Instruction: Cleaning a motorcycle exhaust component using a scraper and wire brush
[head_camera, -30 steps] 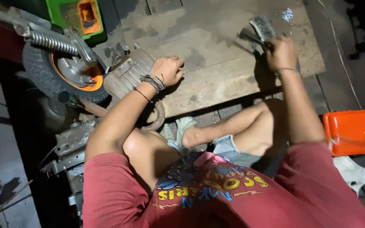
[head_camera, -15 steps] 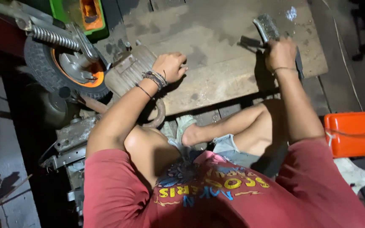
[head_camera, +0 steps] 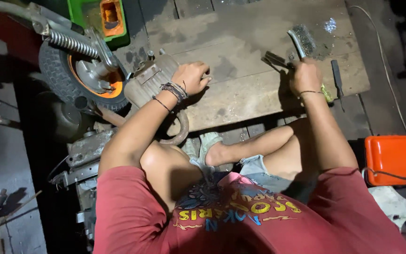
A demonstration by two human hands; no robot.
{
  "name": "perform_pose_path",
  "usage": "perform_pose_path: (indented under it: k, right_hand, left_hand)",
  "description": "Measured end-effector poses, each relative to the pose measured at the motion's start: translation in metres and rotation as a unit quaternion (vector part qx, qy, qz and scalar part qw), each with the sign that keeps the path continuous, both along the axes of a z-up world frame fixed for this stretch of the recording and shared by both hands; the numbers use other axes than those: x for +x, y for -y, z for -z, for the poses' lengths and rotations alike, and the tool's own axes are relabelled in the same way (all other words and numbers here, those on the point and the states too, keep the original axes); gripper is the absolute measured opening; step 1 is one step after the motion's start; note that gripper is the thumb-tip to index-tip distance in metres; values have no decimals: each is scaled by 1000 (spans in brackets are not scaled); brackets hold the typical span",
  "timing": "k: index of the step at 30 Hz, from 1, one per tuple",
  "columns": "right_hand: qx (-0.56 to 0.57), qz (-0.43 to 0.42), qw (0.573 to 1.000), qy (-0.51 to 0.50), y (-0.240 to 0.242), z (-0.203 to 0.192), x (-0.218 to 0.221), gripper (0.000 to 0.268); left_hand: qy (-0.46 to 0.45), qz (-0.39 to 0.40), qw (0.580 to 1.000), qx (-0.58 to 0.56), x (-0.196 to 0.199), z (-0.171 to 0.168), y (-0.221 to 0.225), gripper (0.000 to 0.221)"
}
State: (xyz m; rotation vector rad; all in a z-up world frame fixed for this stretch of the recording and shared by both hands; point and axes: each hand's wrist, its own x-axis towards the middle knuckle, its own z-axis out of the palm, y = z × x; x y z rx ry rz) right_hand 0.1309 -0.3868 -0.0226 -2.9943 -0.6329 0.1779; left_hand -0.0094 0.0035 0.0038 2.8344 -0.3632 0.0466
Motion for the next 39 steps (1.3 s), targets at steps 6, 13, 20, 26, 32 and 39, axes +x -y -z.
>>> perform_pose_path:
  k: [6, 13, 20, 26, 32, 39]
  right_hand:
    - [15, -152, 981, -121, -78, -37, -109, 23]
    - [-7, -113, 992, -62, -66, -9, -57, 22]
    - [74, -79, 988, -108, -107, -10, -118, 24]
    - [68, -137, 979, -135, -115, -3, -107, 28]
    - [84, 36, 996, 3, -76, -14, -38, 29]
    - [102, -153, 973, -139, -110, 0, -99, 31]
  left_hand:
    - [-21, -43, 999, -13, 6, 2, -17, 21]
    - [-29, -63, 998, -12, 0, -11, -20, 20]
    - [-19, -66, 996, -49, 4, -5, -26, 19]
    - [-35, -54, 995, -78, 0, -25, -13, 19]
    - [-71, -72, 994, -39, 4, -6, -13, 24]
    - [-58, -65, 995, -38, 12, -3, -8, 23]
